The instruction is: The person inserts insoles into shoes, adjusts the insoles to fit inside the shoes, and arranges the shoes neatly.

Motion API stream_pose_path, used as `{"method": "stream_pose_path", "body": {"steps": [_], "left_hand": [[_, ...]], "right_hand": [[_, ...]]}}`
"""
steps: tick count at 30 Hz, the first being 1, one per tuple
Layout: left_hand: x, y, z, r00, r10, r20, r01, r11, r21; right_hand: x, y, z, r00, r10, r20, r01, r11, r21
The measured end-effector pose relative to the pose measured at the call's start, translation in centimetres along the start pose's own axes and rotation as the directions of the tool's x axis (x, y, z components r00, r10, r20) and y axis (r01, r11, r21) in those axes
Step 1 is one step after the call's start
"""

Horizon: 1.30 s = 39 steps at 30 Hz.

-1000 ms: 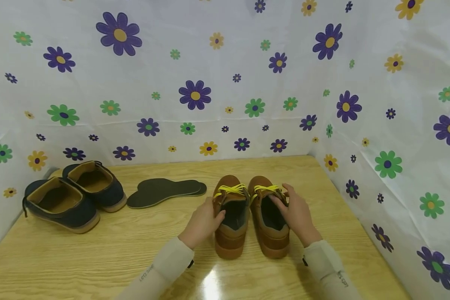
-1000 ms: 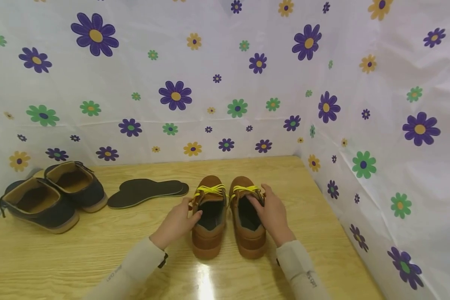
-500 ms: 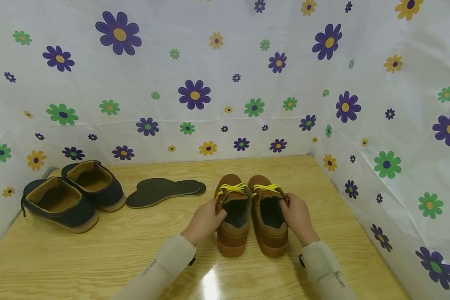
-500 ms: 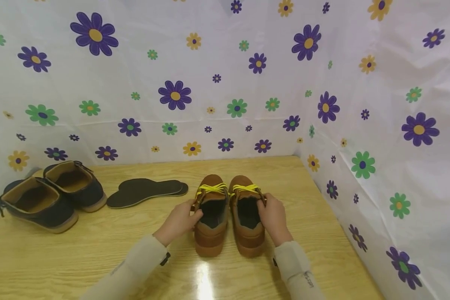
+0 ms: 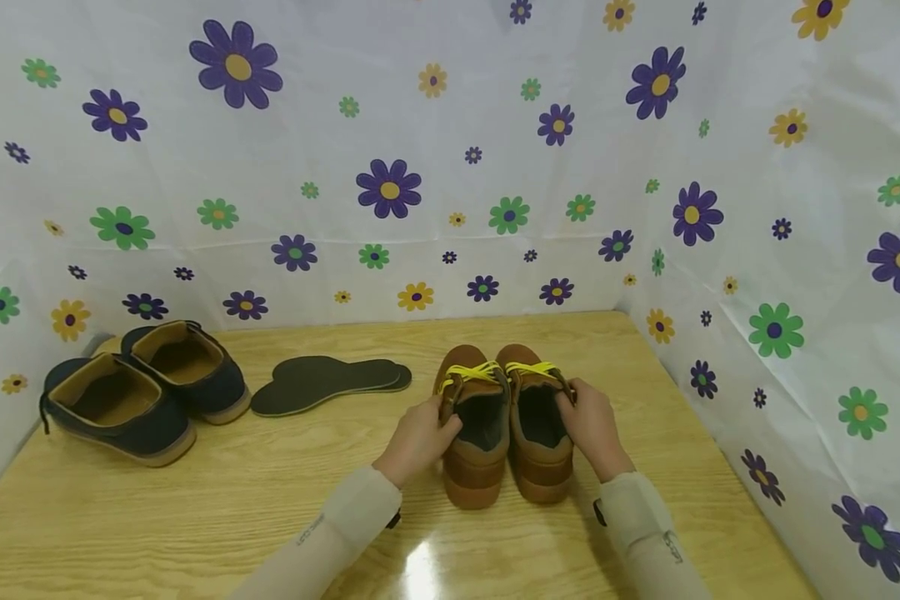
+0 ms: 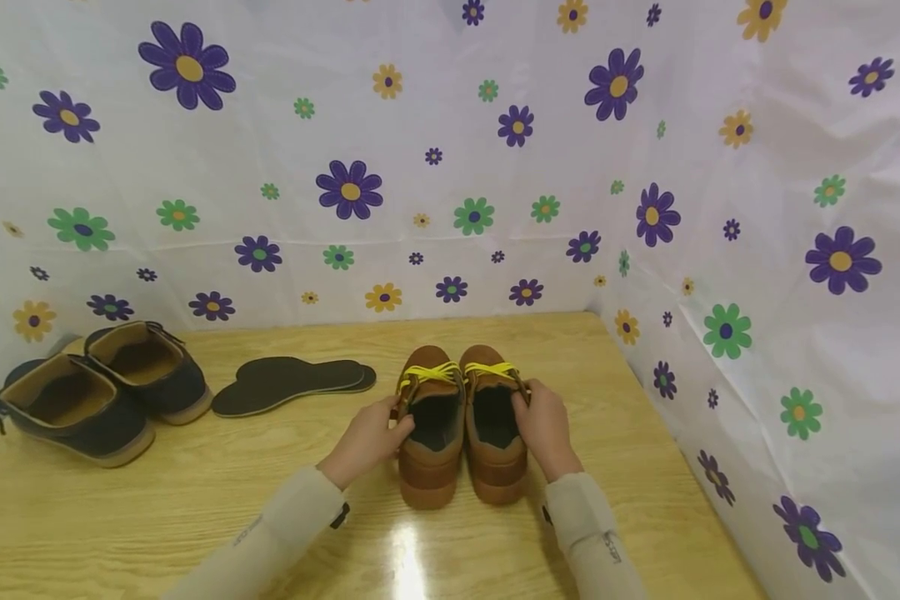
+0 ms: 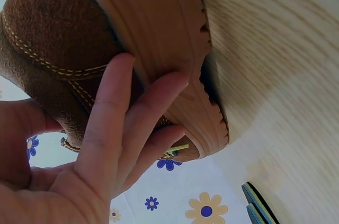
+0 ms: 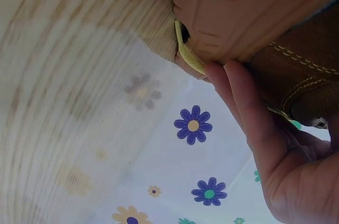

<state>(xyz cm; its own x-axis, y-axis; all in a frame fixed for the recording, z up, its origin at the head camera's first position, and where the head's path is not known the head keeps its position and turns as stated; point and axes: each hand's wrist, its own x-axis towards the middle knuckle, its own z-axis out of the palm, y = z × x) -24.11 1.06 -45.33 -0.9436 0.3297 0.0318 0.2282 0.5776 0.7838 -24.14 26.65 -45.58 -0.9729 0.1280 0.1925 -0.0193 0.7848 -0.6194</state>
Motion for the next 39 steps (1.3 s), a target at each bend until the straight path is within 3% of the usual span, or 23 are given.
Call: {"method": "stream_pose_path", "body": {"steps": [10,14,19,23,27,30,34,36,39], "left_hand": [[0.2,0.1,-0.1,1.0,0.001,-0.001,-0.001,1.0,-0.001],[-0.2,-0.2,-0.5,1.0,-0.002,-0.012,0.002,1.0,-0.001],[-0.7,-0.9,-0.8,1.0,-0.022,0.01,0.022,1.0,-0.005],[-1.0,-1.2,-1.0,0.998,-0.022,0.064,0.024,0.999,-0.031],[-1.1,-1.4,-1.2,0.995,0.012,0.103,-0.006,0.998,-0.059],[-1.3,-2.0,-1.5,0.993,0.06,0.1,-0.055,0.997,-0.056],[-1.9,-3.2,-2.1,0.988,0.119,0.097,-0.113,0.992,-0.058],[-2.3,-4.0,-2.6,0.987,0.125,0.098,-0.119,0.99,-0.073],[-3.0,-5.5,-3.9,0.99,0.123,0.071,-0.117,0.99,-0.085]], "right_hand": [[0.1,0.1,-0.4,0.999,0.013,0.05,-0.014,1.0,0.021],[-0.1,-0.2,-0.8,0.988,0.018,0.156,-0.027,0.998,0.06],[-1.5,-1.2,-3.1,0.954,0.063,0.294,-0.076,0.997,0.033],[-3.2,-3.2,-5.9,0.974,0.034,0.223,-0.04,0.999,0.022],[-4.7,-6.1,-7.6,0.99,-0.121,0.073,0.116,0.991,0.069],[-5.6,-8.6,-7.8,0.958,-0.283,-0.042,0.286,0.952,0.11],[-6.4,-11.4,-7.7,0.866,-0.467,-0.18,0.492,0.86,0.134],[-6.6,-12.3,-7.7,0.828,-0.515,-0.223,0.551,0.821,0.149],[-6.8,-13.1,-7.5,0.802,-0.538,-0.26,0.586,0.793,0.166]]}}
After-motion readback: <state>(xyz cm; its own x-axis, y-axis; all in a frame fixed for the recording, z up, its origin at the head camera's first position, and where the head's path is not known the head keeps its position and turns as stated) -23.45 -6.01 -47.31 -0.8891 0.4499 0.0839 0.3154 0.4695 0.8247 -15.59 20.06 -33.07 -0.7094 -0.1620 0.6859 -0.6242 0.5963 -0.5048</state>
